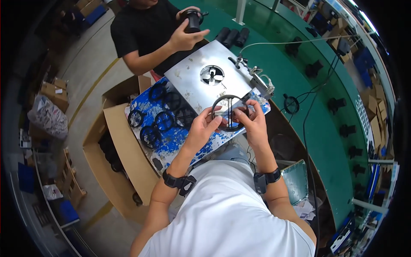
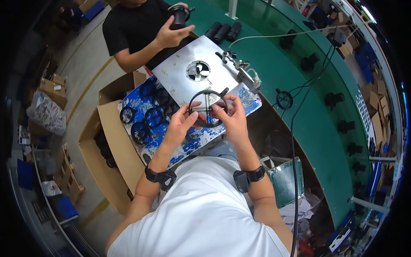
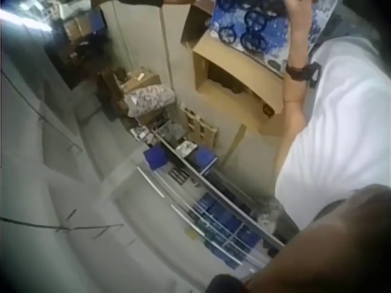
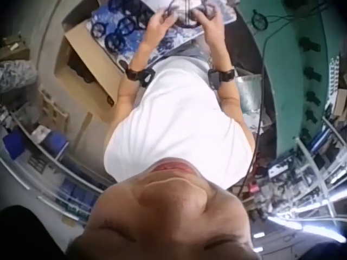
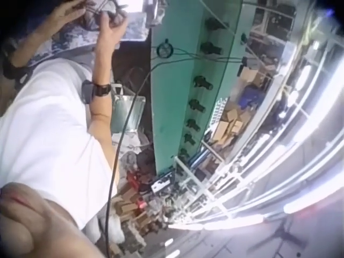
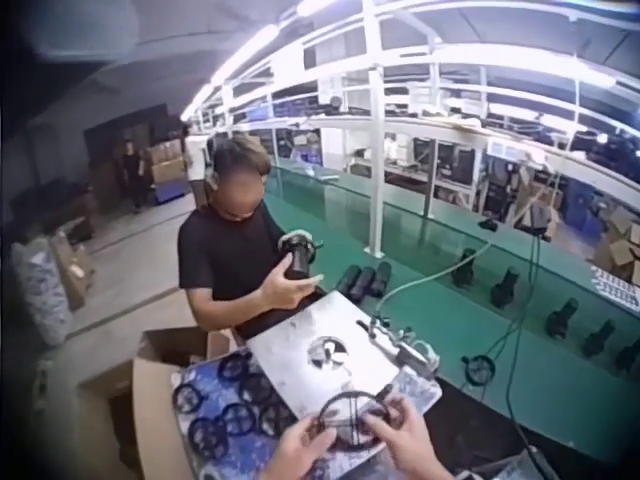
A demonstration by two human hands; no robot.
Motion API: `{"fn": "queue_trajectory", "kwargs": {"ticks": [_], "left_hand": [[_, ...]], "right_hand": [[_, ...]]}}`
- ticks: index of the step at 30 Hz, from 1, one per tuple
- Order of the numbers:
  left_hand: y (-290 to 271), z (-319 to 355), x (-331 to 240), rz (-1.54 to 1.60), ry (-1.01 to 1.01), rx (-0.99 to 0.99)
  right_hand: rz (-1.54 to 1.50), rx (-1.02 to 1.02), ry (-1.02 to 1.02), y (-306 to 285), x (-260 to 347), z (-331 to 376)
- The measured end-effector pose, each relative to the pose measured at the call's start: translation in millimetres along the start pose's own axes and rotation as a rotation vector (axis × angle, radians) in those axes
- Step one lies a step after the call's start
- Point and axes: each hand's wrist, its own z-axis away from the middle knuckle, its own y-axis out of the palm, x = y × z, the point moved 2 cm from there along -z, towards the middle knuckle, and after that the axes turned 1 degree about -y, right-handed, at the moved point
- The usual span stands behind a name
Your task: The person picks up a fan guard from a box, places it onto a metal plate, and presses a motor into the guard. They then remove the assembled fan unit from the plate and set it aside on the table.
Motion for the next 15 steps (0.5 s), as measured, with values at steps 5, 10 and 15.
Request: {"fn": "queue_trajectory", "kwargs": {"ticks": [5,10,15], "left_hand": [[-12,17,6,0.062,-0.066,-0.054],[-22,17,-4,0.018,-0.015,-0.139],[-28,16,-1,0.237,-0.173,-0.141]], "right_hand": [[-0.015,-0.02,0.051,5,7,3],[0.123,0.198,0.141,6,18,2],[0.936,0.31,-0.54,32,34,4]]}}
